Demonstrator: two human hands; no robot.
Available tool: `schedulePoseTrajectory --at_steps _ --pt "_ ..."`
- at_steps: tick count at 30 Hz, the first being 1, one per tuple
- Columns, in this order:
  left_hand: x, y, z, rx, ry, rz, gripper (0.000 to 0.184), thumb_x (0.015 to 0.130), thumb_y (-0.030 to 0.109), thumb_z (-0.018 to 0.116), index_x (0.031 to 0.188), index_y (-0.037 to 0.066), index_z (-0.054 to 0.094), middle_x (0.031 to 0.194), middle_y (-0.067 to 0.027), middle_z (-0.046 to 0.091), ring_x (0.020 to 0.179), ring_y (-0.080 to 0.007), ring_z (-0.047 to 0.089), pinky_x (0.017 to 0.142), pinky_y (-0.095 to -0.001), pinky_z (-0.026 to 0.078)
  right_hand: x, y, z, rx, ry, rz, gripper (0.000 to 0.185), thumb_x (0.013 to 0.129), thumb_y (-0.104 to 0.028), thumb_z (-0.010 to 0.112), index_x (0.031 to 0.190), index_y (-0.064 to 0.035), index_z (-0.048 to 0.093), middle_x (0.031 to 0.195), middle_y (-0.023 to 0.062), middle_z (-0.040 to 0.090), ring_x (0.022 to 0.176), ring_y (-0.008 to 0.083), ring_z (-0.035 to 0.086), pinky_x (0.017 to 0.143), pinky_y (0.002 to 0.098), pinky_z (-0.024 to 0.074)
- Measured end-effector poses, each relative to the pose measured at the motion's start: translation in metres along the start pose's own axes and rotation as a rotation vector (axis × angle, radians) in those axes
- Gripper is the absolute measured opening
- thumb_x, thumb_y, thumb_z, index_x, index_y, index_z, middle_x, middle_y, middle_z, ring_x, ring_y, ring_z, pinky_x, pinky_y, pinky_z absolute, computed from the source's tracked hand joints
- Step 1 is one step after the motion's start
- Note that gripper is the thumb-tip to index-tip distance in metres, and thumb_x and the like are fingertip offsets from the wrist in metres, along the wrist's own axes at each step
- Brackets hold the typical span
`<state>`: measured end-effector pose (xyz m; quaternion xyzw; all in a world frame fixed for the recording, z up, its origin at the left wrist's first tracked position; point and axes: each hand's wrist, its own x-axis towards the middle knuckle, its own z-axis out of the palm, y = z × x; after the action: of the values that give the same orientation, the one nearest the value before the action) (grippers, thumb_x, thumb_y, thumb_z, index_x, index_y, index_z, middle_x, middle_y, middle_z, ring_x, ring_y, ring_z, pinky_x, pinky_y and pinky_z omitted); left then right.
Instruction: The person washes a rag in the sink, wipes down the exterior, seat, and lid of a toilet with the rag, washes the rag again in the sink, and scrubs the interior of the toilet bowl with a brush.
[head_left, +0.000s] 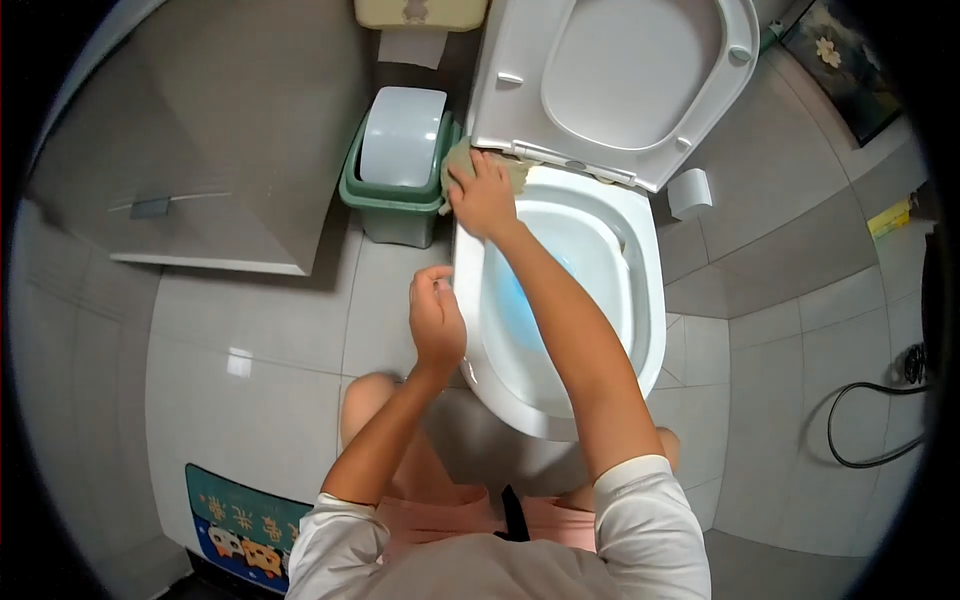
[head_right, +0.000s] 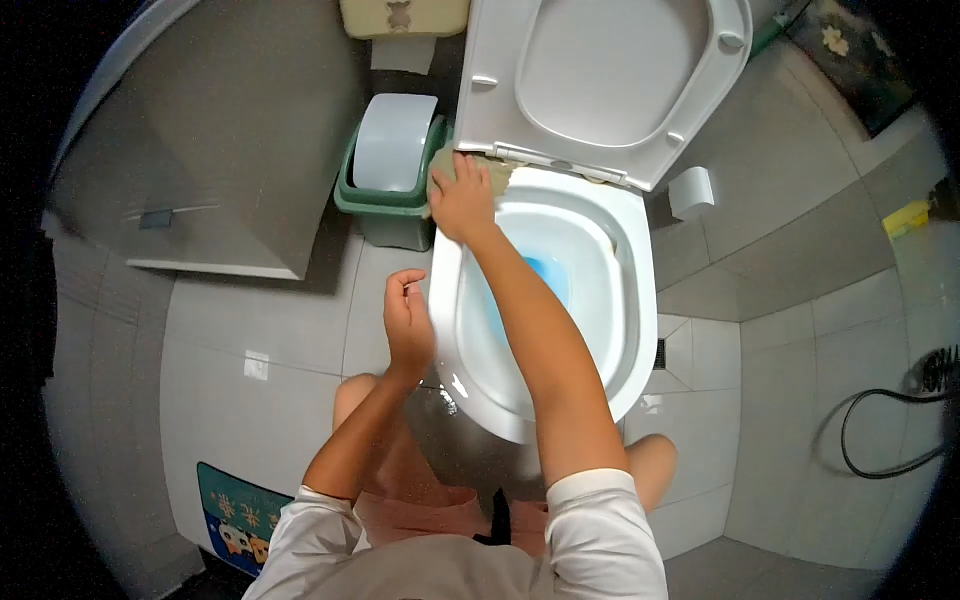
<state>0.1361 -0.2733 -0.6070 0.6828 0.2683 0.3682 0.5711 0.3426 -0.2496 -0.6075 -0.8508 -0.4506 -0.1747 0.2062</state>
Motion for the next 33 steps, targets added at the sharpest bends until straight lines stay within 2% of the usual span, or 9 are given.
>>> schedulePoseTrajectory --at_steps 2,5,9,10,20,24,27,30,33 --pt "0.009 0.000 0.002 -0.009 -0.025 0.042 0.019 0.093 0.005 0.041 0.106 -0.001 0.054 0.103 -0.0165 0.058 0.095 -0.0314 0.054 0.086 -0.0386 0.042 0.014 0.007 -0.005 0.020 -0.147 0.051 0.042 0.092 -0.033 0.045 0.128 -0.0147 0.058 0.143 0.0200 0.041 0.134 0.0360 0.036 0.113 0.0494 0.0197" --pt "0.024 0.007 0.003 -0.022 -0.040 0.085 0.018 0.093 0.006 0.041 0.106 -0.001 0.053 0.103 -0.0168 0.057 0.096 -0.0322 0.054 0.087 -0.0394 0.042 -0.006 0.010 -0.004 -0.028 0.043 0.028 0.043 0.092 -0.029 0.047 0.130 -0.0096 0.055 0.141 0.0215 0.043 0.130 0.0375 0.039 0.108 0.0481 0.0301" --pt "0.042 0.002 0.013 -0.012 -0.058 0.114 0.018 0.094 0.004 0.040 0.106 0.000 0.053 0.104 -0.0145 0.057 0.099 -0.0279 0.053 0.090 -0.0367 0.041 -0.048 0.023 -0.040 -0.039 -0.049 0.010 0.044 0.092 -0.027 0.049 0.131 -0.0064 0.052 0.141 0.0231 0.043 0.130 0.0385 0.040 0.106 0.0472 0.0337" --pt "0.048 0.005 0.019 -0.001 -0.071 0.141 0.019 0.095 0.004 0.039 0.107 0.000 0.053 0.105 -0.0121 0.057 0.100 -0.0233 0.053 0.093 -0.0338 0.041 -0.045 0.025 -0.039 -0.048 -0.050 0.013 0.044 0.092 -0.027 0.049 0.131 -0.0064 0.052 0.141 0.0231 0.043 0.130 0.0385 0.040 0.106 0.0472 0.0337" --pt "0.061 0.003 0.044 0.090 -0.014 0.192 0.017 0.094 0.004 0.039 0.105 0.000 0.051 0.110 -0.0143 0.054 0.106 -0.0267 0.050 0.097 -0.0357 0.038 0.032 0.009 0.012 -0.094 -0.096 0.124 0.056 0.087 -0.030 0.057 0.134 -0.0014 0.046 0.123 0.0241 0.053 0.116 0.0385 0.047 0.101 0.0453 0.0346" --pt "0.061 0.005 0.049 0.085 0.007 0.158 0.016 0.094 0.005 0.039 0.104 0.000 0.051 0.106 -0.0132 0.054 0.103 -0.0253 0.051 0.096 -0.0342 0.038 0.002 0.009 0.008 -0.072 0.057 -0.014 0.055 0.088 -0.030 0.056 0.135 -0.0037 0.045 0.130 0.0247 0.047 0.120 0.0385 0.044 0.101 0.0463 0.0355" --pt "0.058 -0.004 0.052 -0.018 0.014 0.091 0.015 0.097 0.007 0.038 0.102 0.000 0.051 0.101 -0.0089 0.054 0.096 -0.0192 0.050 0.091 -0.0305 0.039 -0.008 0.008 0.005 -0.072 0.155 -0.108 0.054 0.088 -0.029 0.057 0.131 0.0003 0.047 0.122 0.0234 0.051 0.116 0.0383 0.046 0.099 0.0469 0.0368" --pt "0.058 0.004 0.052 -0.113 0.047 0.021 0.015 0.097 0.007 0.038 0.102 0.001 0.051 0.100 -0.0080 0.053 0.095 -0.0180 0.049 0.090 -0.0304 0.039 0.033 0.009 0.008 -0.064 -0.043 0.036 0.051 0.087 -0.026 0.057 0.130 0.0003 0.048 0.121 0.0221 0.051 0.112 0.0373 0.047 0.095 0.0460 0.0382" --pt "0.058 0.000 0.052 -0.084 0.051 0.102 0.015 0.097 0.007 0.039 0.103 0.001 0.051 0.099 -0.0080 0.053 0.095 -0.0183 0.049 0.090 -0.0302 0.039 0.021 0.007 0.003 -0.033 -0.013 0.050 0.047 0.087 -0.021 0.057 0.128 0.0001 0.050 0.120 0.0220 0.052 0.110 0.0375 0.047 0.093 0.0451 0.0388"
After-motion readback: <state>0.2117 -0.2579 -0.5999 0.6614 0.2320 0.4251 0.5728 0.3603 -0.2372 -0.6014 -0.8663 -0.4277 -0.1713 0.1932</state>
